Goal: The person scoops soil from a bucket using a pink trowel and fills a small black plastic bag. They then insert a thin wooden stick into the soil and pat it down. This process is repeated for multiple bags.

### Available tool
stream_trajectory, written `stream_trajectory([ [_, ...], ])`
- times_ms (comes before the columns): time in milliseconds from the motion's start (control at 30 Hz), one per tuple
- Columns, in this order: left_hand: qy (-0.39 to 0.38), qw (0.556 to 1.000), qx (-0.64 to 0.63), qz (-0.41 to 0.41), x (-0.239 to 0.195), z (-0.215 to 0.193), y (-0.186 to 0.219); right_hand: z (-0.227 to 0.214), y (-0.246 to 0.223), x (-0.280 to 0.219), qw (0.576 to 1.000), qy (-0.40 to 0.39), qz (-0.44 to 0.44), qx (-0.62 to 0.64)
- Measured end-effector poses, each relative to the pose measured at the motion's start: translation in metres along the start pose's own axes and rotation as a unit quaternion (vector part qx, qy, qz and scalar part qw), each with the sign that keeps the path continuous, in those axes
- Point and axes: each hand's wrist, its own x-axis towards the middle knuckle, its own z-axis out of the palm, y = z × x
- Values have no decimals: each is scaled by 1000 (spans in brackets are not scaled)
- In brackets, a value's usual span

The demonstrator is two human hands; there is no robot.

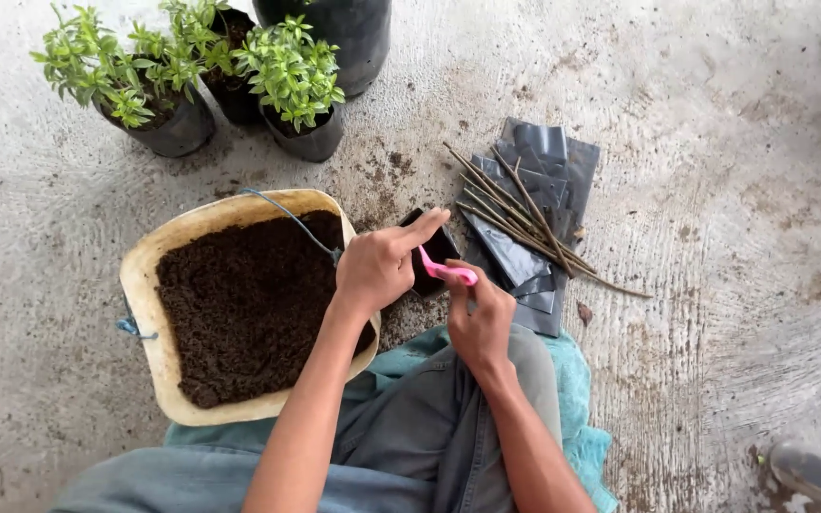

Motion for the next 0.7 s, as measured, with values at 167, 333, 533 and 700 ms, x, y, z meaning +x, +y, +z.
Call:
stream_trajectory([
  [167, -10, 1000, -1, -8, -4, -1, 3, -5, 17, -8, 999, -48, 1, 22],
  [333, -18, 1000, 5, -11, -4, 2, -1, -1, 24, -9, 996, -79, -19, 38],
  [533, -10, 1000, 4, -7, -6, 5, -3, -2, 20, -7, 991, -113, -55, 48],
  [700, -1, 1000, -5, -7, -9, 0, 5, 0, 19, -6, 987, -141, -64, 38],
])
